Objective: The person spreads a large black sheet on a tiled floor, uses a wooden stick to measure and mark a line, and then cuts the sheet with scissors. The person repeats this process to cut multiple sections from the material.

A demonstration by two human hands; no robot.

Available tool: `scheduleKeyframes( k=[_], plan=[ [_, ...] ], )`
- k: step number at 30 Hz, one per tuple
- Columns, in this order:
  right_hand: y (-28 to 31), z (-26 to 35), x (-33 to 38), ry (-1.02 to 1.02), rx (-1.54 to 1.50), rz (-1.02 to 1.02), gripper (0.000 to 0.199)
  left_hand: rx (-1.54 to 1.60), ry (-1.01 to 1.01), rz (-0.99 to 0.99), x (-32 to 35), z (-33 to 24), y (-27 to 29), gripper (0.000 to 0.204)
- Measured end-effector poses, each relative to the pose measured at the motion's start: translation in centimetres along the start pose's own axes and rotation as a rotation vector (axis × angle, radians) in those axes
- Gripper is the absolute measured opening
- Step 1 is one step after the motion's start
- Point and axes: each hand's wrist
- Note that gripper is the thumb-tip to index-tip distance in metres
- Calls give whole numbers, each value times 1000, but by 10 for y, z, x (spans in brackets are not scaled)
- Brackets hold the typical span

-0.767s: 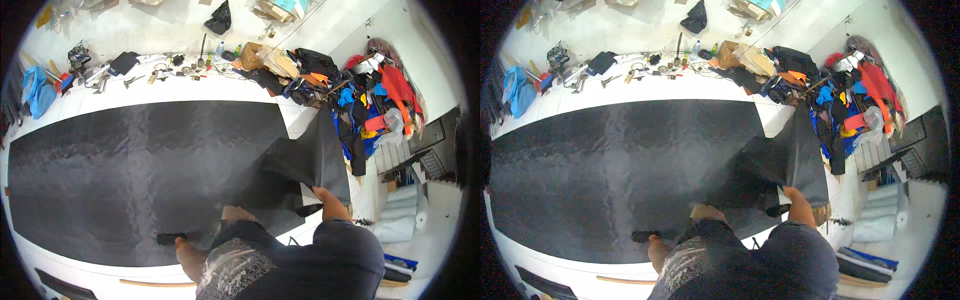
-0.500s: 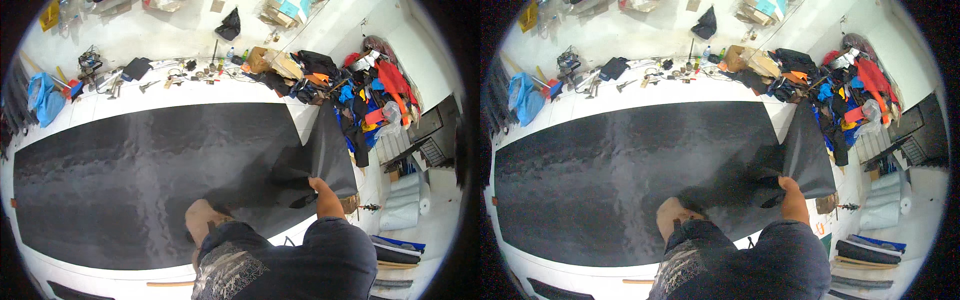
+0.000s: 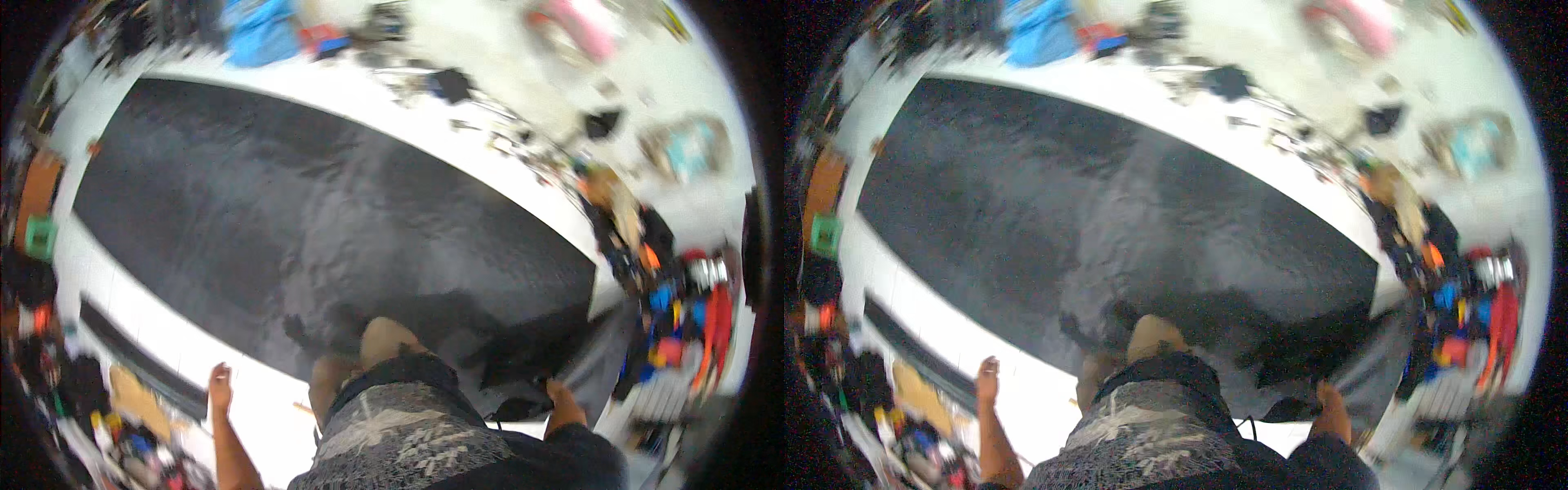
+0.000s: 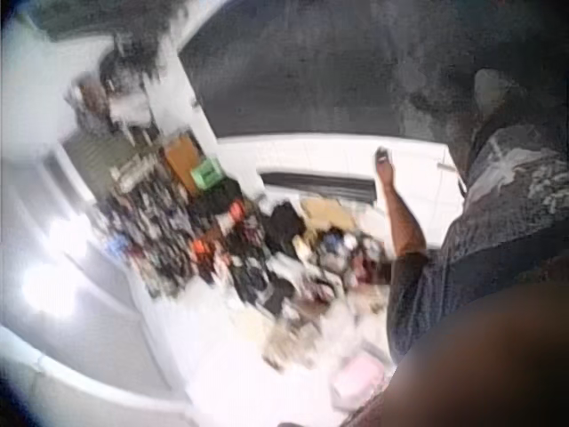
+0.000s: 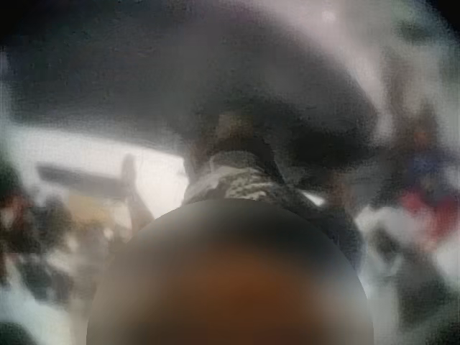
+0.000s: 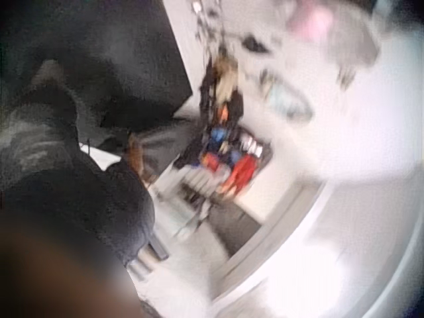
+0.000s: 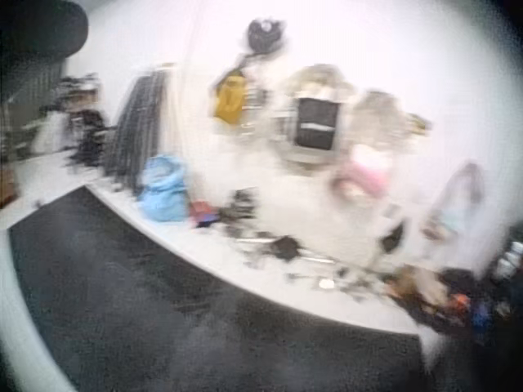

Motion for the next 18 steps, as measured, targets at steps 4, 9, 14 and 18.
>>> scheduleKeyframes(
  k=[4, 9, 14, 18],
  plan=[
    [122, 67, -18, 203, 93, -57, 30, 127, 738, 198, 69, 190, -22, 35],
    [219, 313, -1, -113, -255, 91, 31, 63, 896, 263, 51, 189, 90, 36],
    [343, 508, 18, -138, -254, 114, 31, -363, 475, 121, -190, 205, 303, 39],
    [431, 653, -4, -61, -210, 97, 32, -375, 56, -463, -453, 93, 506, 45]
  ],
)
Point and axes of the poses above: each hand's wrist, its own x-axis away from the middle knuckle, its own y-axis out of the back of the hand, z = x × y, and after that the axes turned 12 degrees about y, right-handed
